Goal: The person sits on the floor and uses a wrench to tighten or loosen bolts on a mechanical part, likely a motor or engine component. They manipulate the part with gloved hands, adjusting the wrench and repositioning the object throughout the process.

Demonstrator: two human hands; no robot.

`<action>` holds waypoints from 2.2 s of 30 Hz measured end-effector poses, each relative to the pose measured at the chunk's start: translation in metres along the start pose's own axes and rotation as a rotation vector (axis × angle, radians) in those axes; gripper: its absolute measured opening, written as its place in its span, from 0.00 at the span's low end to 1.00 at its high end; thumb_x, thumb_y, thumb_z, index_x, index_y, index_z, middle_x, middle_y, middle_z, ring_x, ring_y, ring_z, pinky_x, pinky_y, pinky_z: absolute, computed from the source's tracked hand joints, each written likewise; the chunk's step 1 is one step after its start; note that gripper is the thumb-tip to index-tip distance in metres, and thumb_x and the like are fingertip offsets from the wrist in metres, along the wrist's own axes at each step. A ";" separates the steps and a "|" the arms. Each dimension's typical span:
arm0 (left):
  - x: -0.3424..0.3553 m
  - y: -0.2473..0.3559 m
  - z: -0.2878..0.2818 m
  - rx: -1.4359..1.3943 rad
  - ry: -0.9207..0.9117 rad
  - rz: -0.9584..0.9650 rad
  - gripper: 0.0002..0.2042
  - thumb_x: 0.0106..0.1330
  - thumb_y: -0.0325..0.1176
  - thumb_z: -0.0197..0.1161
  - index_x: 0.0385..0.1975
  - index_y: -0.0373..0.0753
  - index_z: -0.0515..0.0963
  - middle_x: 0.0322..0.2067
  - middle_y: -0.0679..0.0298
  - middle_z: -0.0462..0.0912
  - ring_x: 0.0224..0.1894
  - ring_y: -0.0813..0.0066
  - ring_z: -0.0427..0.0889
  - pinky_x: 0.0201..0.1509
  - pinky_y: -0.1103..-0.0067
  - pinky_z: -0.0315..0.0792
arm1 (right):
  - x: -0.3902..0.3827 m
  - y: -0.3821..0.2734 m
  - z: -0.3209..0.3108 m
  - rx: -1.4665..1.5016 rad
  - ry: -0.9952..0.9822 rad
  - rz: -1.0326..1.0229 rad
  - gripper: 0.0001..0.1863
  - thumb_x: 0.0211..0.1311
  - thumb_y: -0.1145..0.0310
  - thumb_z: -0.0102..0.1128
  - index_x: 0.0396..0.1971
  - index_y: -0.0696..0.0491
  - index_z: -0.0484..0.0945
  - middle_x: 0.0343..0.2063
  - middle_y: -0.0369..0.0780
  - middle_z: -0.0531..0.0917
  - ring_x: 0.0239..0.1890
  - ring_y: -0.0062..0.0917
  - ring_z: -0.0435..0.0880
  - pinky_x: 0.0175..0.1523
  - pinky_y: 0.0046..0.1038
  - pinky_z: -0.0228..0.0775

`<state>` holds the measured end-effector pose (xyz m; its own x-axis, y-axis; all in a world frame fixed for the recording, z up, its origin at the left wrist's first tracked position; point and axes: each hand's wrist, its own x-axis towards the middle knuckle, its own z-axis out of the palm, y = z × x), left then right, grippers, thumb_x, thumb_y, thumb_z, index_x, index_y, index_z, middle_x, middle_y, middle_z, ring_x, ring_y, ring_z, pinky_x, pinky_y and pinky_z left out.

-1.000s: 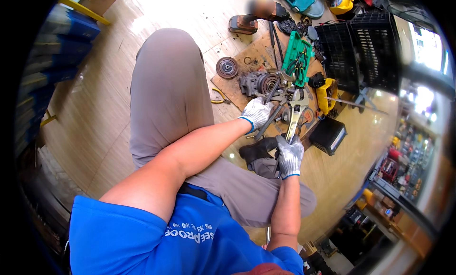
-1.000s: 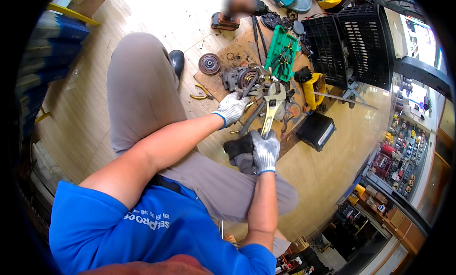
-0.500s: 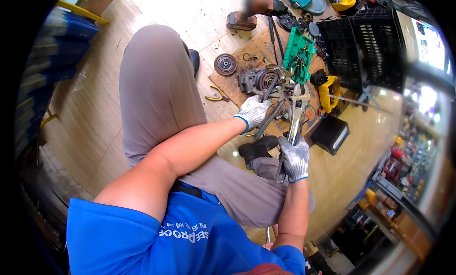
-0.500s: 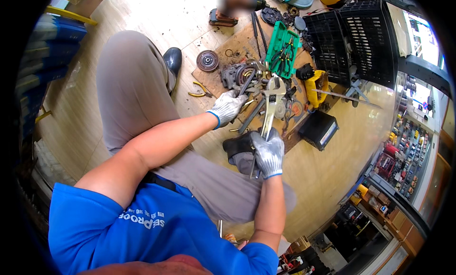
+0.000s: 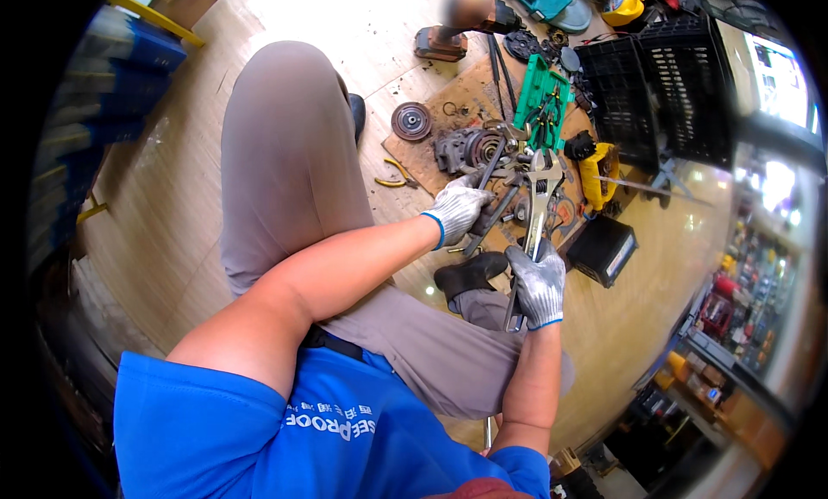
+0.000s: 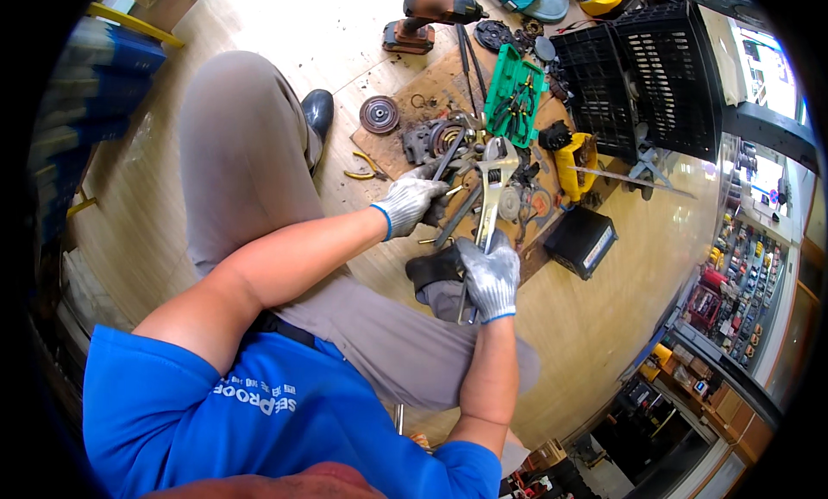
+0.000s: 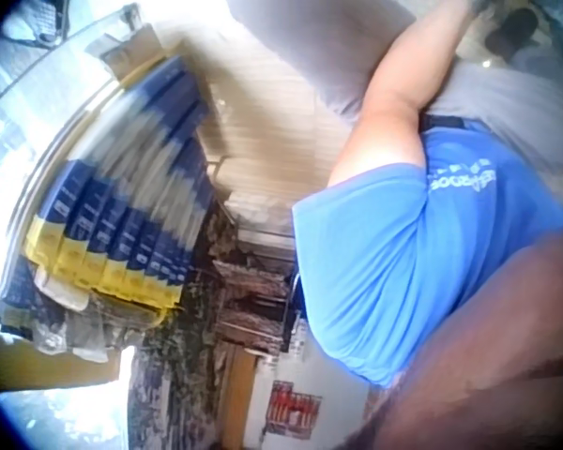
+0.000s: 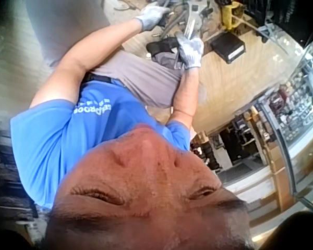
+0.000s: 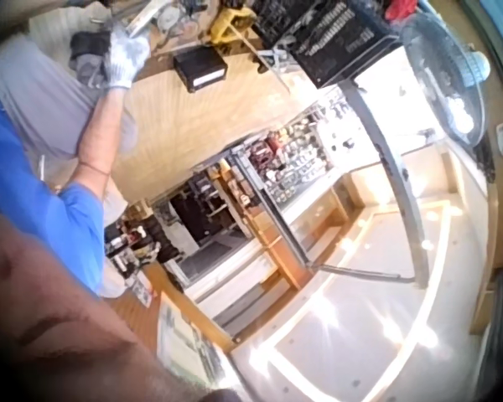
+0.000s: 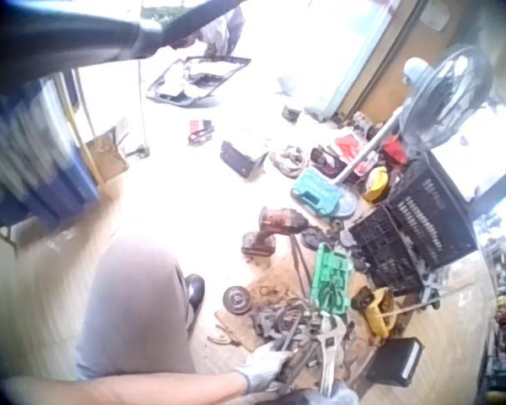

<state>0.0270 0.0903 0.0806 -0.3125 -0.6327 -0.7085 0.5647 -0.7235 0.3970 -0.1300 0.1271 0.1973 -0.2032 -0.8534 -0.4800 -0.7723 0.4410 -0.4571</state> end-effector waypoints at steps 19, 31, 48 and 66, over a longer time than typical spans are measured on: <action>0.075 -0.042 -0.041 0.524 -0.169 0.637 0.14 0.71 0.39 0.60 0.28 0.35 0.77 0.20 0.63 0.78 0.16 0.74 0.76 0.17 0.77 0.68 | -0.009 -0.027 -0.013 0.153 -0.074 0.074 0.12 0.55 0.69 0.70 0.34 0.58 0.79 0.21 0.31 0.76 0.23 0.14 0.71 0.28 0.22 0.63; 0.028 -0.001 -0.009 0.061 -0.037 -0.010 0.10 0.71 0.38 0.60 0.28 0.42 0.75 0.17 0.67 0.73 0.13 0.78 0.68 0.14 0.79 0.61 | -0.004 0.001 -0.043 0.394 0.057 -0.015 0.12 0.55 0.68 0.68 0.36 0.58 0.79 0.22 0.35 0.78 0.23 0.20 0.77 0.30 0.26 0.70; 0.023 0.001 -0.009 0.102 -0.032 0.015 0.09 0.72 0.37 0.59 0.30 0.41 0.75 0.19 0.68 0.73 0.13 0.79 0.67 0.15 0.79 0.62 | 0.058 0.015 -0.090 -0.698 0.016 -0.205 0.22 0.50 0.56 0.70 0.41 0.55 0.79 0.36 0.52 0.85 0.41 0.51 0.83 0.45 0.46 0.75; 0.006 0.004 -0.007 -0.029 -0.090 -0.081 0.07 0.71 0.38 0.63 0.40 0.43 0.76 0.20 0.70 0.74 0.13 0.82 0.68 0.13 0.82 0.63 | 0.080 0.008 -0.081 -0.608 -0.057 -0.209 0.23 0.51 0.56 0.70 0.40 0.57 0.78 0.33 0.53 0.84 0.39 0.50 0.83 0.42 0.45 0.74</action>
<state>0.0331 0.0855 0.0743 -0.4245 -0.5960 -0.6817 0.5564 -0.7656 0.3229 -0.2007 0.0399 0.2158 0.0078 -0.8809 -0.4733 -0.9987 0.0167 -0.0475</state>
